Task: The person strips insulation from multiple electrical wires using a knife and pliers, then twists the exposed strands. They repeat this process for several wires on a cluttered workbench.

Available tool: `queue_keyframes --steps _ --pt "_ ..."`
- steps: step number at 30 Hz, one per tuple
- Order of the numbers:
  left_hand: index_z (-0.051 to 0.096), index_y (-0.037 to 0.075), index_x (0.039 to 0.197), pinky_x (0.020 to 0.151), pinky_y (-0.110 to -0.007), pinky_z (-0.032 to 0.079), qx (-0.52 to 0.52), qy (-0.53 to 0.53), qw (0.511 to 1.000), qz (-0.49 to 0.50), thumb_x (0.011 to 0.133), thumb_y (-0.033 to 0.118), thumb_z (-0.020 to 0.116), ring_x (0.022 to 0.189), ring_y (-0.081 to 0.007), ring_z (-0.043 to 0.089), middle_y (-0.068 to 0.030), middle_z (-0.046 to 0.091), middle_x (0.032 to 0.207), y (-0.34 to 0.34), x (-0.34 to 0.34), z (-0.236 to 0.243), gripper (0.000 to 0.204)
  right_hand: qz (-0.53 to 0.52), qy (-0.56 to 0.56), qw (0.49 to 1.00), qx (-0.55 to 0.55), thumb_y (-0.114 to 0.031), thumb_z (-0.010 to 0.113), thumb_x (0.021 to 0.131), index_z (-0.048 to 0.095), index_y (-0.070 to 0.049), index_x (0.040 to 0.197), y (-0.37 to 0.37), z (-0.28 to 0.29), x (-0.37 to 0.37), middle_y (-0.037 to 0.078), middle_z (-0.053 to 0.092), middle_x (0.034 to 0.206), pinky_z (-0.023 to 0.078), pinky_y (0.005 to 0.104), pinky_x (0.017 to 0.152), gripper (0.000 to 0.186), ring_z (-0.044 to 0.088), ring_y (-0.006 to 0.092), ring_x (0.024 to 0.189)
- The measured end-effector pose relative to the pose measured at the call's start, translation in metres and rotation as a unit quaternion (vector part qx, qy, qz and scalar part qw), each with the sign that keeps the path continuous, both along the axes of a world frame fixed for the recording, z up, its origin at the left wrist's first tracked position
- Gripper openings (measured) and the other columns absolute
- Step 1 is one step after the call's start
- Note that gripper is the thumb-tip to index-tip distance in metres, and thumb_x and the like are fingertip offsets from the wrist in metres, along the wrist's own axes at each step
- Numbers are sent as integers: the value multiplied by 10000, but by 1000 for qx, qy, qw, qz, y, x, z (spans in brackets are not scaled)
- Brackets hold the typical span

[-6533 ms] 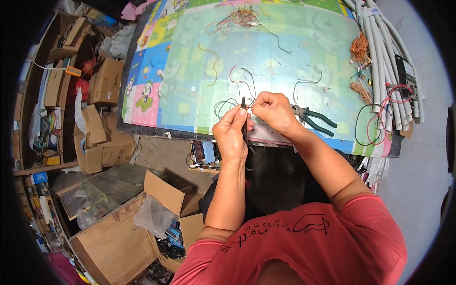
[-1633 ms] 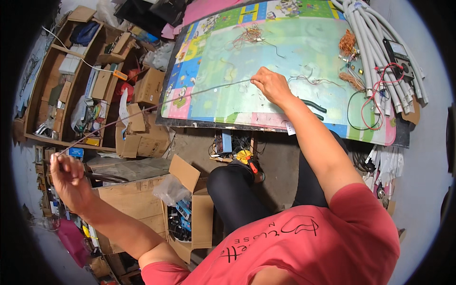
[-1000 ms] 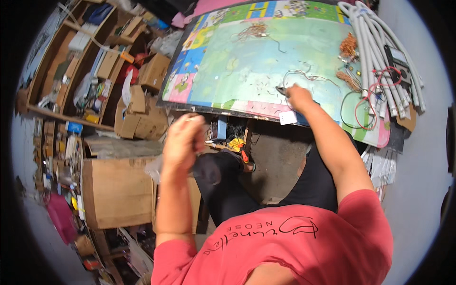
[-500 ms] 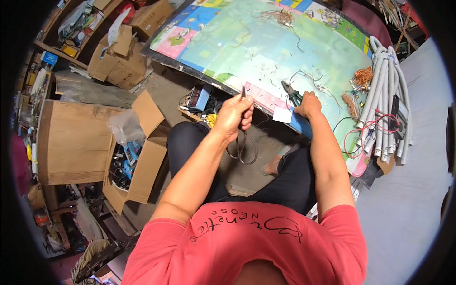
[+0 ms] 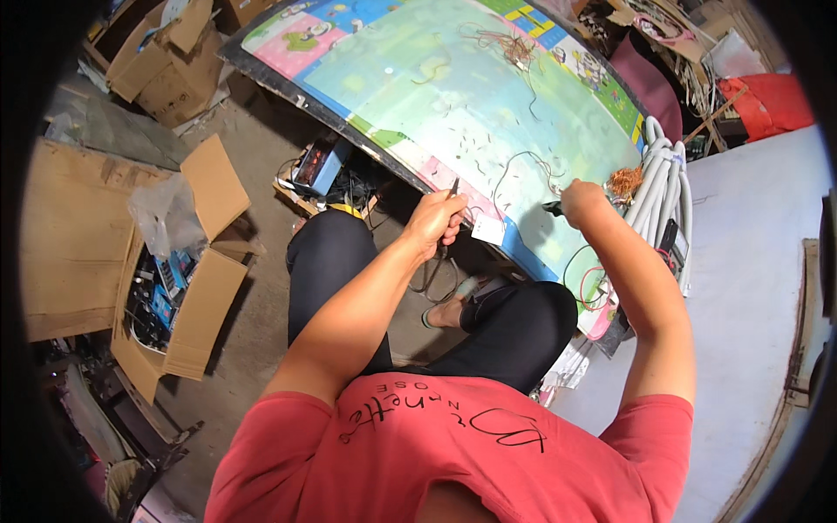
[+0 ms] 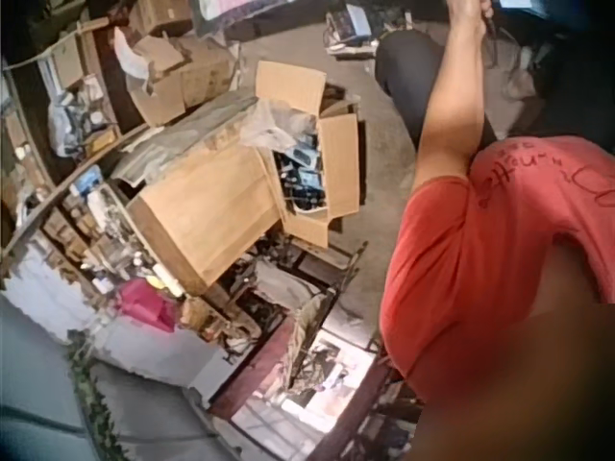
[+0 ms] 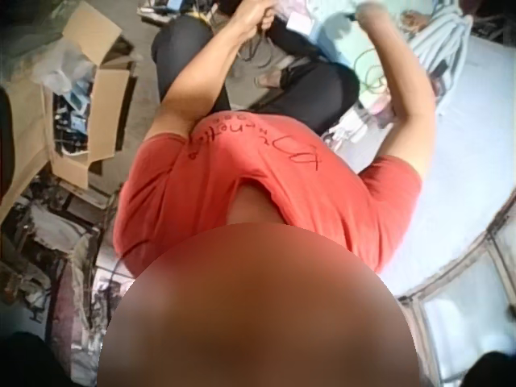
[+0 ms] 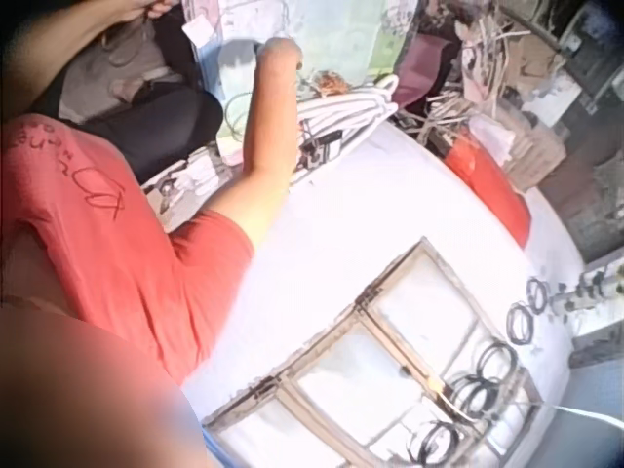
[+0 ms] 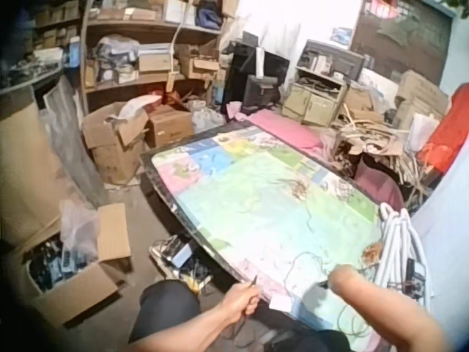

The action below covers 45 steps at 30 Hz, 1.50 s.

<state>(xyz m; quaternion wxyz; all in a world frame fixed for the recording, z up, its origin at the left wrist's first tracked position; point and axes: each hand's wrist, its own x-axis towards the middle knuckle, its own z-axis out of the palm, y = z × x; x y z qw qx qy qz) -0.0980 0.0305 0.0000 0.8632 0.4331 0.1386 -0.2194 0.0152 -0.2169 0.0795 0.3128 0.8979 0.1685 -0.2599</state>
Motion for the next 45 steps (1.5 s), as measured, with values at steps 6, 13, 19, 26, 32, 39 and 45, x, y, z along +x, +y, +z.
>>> queue_keyframes --steps 6,13,19,26,32,39,45 --pt "495 73 735 422 -238 299 -79 -38 996 -5 919 349 523 463 -86 374 14 419 581 12 -8 17 333 -15 -7 973 232 -49 553 687 660 24 879 -30 37 -37 264 567 1016 492 444 813 232 582 423 932" --pt "485 66 770 434 -226 307 -63 -141 987 -43 927 275 446 479 -81 365 -6 432 620 13 -27 28 265 -17 63 880 471 46 553 660 602 56 952 6 73 -140 210 515 1088 447 400 883 296 536 381 993" --pt "493 64 787 443 -213 298 76 -236 968 -49 884 181 501 499 -50 357 25 431 629 12 -44 37 152 -72 71 835 541 6 556 688 636 7 985 2 64 -180 173 517 1075 446 377 856 308 534 335 976" --pt "539 -12 782 577 -254 401 305 -338 886 -85 791 138 594 631 -68 445 -24 525 660 8 -66 66 160 -96 33 767 633 -157 658 794 671 -20 983 -4 35 -187 132 553 1037 445 352 847 234 549 278 965" --pt "539 27 791 539 -215 322 279 -327 897 -105 835 112 594 619 -25 387 53 468 657 -6 -76 64 110 -188 46 601 775 -196 672 831 676 -13 949 43 10 -189 57 565 963 422 309 850 218 525 180 961" --pt "548 35 784 530 -202 321 329 -313 889 -56 862 103 584 619 -11 396 55 493 682 -15 -83 61 110 -163 -8 594 788 -118 726 759 660 0 854 49 -5 -190 68 538 967 422 319 857 166 517 201 953" --pt "557 64 812 497 -201 339 181 -230 955 -45 857 108 584 561 -25 431 37 504 661 -21 -87 57 68 -135 -85 602 782 -60 743 710 663 5 819 56 -2 -196 75 534 974 429 316 842 150 521 209 940"
